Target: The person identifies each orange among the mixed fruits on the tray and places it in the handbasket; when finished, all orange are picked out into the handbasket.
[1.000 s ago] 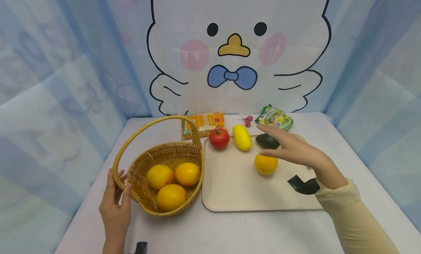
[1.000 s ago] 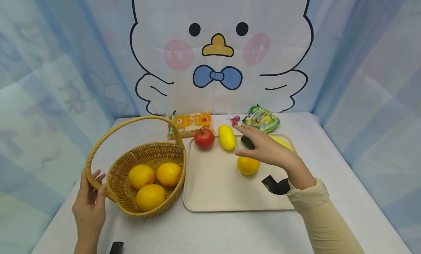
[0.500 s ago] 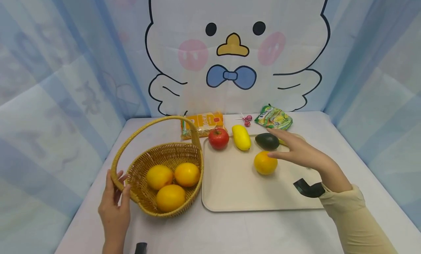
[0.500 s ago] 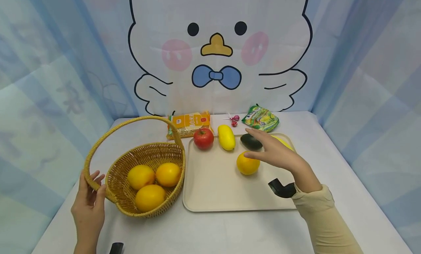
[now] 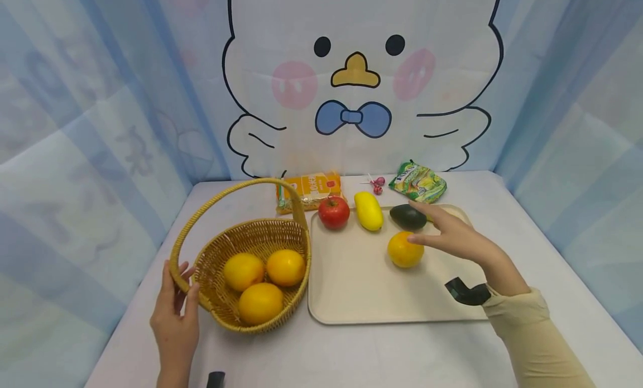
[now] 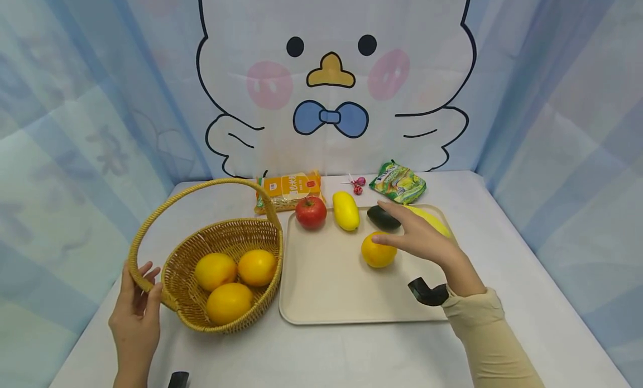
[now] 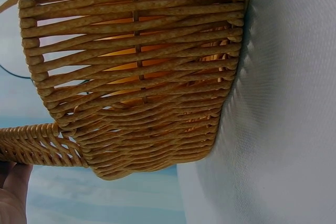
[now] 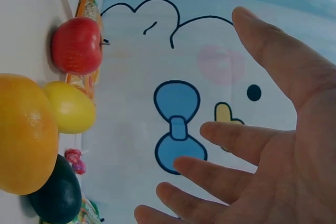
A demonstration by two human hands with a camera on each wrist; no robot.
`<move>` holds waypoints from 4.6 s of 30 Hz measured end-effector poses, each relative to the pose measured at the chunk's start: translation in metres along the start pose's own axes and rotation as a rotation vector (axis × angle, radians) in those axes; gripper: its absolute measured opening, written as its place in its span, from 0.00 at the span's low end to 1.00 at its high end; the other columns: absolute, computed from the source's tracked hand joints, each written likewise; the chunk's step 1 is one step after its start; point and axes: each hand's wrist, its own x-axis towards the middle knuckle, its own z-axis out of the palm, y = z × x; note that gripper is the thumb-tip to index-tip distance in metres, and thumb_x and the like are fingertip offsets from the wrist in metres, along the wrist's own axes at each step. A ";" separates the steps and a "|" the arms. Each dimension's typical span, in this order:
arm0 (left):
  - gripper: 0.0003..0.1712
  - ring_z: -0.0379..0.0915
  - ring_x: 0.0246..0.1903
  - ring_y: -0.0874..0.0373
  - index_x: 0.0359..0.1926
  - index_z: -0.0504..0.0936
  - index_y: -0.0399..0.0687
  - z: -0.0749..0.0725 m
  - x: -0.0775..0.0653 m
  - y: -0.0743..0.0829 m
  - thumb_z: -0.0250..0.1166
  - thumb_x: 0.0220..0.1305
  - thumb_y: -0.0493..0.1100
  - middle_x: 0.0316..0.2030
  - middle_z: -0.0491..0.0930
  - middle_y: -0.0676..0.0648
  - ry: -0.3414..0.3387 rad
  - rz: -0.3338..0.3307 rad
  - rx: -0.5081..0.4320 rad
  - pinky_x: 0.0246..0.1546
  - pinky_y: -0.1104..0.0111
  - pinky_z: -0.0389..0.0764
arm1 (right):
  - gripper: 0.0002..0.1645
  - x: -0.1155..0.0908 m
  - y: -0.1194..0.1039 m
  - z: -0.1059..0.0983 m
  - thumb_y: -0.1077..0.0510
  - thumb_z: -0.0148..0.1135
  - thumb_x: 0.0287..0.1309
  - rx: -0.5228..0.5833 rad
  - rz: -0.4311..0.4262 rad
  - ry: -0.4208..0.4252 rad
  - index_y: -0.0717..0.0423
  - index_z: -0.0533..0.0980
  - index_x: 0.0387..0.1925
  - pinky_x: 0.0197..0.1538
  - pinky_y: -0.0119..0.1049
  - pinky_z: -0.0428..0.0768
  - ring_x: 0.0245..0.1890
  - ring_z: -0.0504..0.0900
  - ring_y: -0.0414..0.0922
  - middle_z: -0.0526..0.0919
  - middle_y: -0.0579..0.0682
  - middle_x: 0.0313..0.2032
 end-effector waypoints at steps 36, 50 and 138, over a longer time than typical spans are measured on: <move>0.44 0.66 0.51 0.86 0.72 0.56 0.52 -0.001 0.000 0.003 0.60 0.58 0.24 0.55 0.77 0.35 0.002 -0.018 0.010 0.50 0.93 0.67 | 0.59 0.018 0.056 0.080 0.42 0.68 0.51 0.212 0.209 0.212 0.52 0.45 0.74 0.66 0.67 0.61 0.67 0.53 0.68 0.48 0.68 0.71; 0.45 0.66 0.51 0.86 0.72 0.56 0.50 0.000 0.000 0.000 0.61 0.56 0.23 0.54 0.77 0.35 0.004 -0.008 0.013 0.51 0.93 0.67 | 0.60 0.024 0.067 0.100 0.42 0.68 0.50 0.223 0.245 0.193 0.57 0.45 0.73 0.70 0.66 0.54 0.69 0.52 0.66 0.50 0.68 0.70; 0.45 0.67 0.52 0.84 0.71 0.56 0.49 0.000 0.000 0.001 0.61 0.56 0.23 0.54 0.76 0.34 0.001 0.010 -0.024 0.51 0.92 0.69 | 0.55 0.035 0.024 0.073 0.43 0.70 0.49 0.220 0.146 0.273 0.50 0.51 0.72 0.68 0.64 0.61 0.66 0.59 0.62 0.57 0.62 0.69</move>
